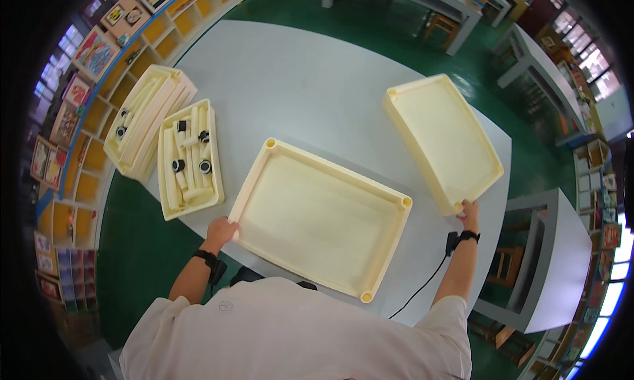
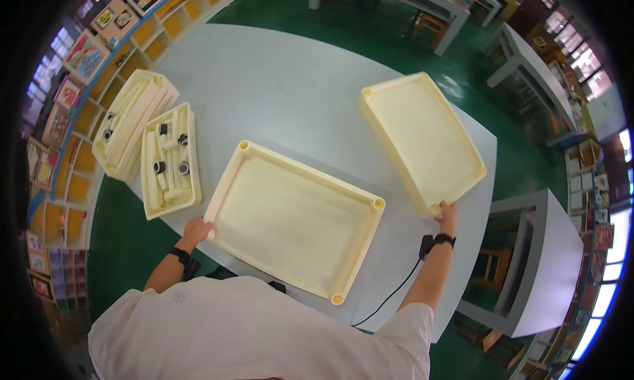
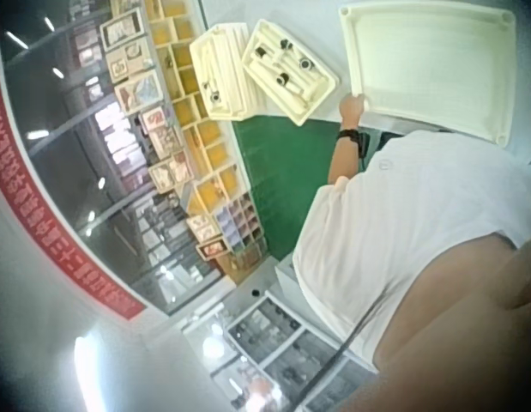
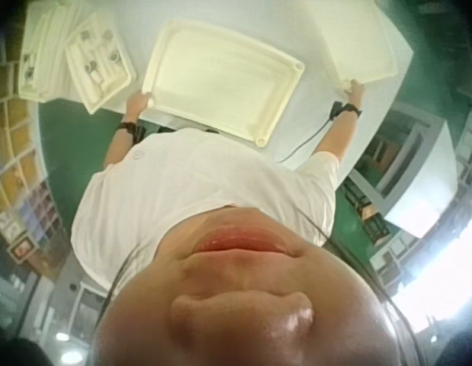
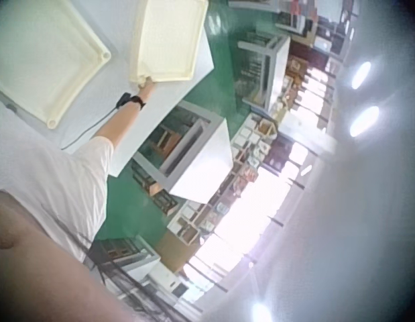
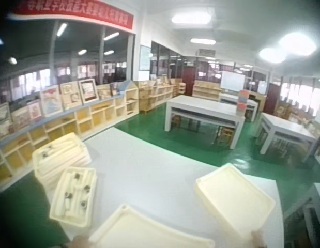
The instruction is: The person assembles a multi-tiered plastic storage cart by attaching wheels to a base tray and then stacking trays using support pillars.
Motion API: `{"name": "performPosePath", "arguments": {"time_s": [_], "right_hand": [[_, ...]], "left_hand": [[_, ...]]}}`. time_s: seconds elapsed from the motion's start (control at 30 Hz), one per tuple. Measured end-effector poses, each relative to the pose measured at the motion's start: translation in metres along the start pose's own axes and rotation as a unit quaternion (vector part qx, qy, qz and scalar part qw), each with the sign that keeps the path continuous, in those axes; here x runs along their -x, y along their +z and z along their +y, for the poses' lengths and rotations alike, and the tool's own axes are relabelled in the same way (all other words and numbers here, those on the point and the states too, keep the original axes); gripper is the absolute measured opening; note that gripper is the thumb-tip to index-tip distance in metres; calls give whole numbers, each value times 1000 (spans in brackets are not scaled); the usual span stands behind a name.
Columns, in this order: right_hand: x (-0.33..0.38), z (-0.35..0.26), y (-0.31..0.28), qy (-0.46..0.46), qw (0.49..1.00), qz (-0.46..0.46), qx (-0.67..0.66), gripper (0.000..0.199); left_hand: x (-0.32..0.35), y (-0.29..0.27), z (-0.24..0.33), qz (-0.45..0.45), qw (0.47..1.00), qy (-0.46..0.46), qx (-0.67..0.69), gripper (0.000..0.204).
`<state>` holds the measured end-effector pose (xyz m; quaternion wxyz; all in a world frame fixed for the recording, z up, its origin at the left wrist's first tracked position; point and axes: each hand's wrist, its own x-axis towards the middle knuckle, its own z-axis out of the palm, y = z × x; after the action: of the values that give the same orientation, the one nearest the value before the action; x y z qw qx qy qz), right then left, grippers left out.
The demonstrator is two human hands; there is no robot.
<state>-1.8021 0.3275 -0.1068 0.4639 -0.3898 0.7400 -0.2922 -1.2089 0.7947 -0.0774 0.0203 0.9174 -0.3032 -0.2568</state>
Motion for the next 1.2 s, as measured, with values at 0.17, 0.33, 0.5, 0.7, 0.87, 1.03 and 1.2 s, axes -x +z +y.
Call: {"name": "performPosePath", "arguments": {"time_s": [0.17, 0.33, 0.5, 0.7, 0.87, 1.03, 1.2], "right_hand": [[-39, -68, 53, -71, 986, -146, 19, 41], [-60, -96, 92, -105, 963, -246, -37, 45], [-46, -89, 111, -151, 929, -312, -129, 42], [34, -3, 90, -95, 966, -230, -69, 58], [176, 69, 63, 54, 910, -409, -47, 50], [305, 109, 93, 25, 961, -246, -121, 52], [321, 124, 118, -37, 975, -154, -157, 47]], "left_hand": [[2, -4, 6, -24, 998, -53, -4, 49], [0, -3, 3, -41, 997, -71, -4, 49], [0, -11, 16, -62, 994, -65, 63, 49], [-1, -8, 3, -103, 993, -55, 24, 54], [9, -45, -4, -134, 988, -19, 73, 51], [-21, -94, -64, 189, 950, 37, 246, 25], [-82, -88, -136, 215, 939, 14, 266, 29]]}}
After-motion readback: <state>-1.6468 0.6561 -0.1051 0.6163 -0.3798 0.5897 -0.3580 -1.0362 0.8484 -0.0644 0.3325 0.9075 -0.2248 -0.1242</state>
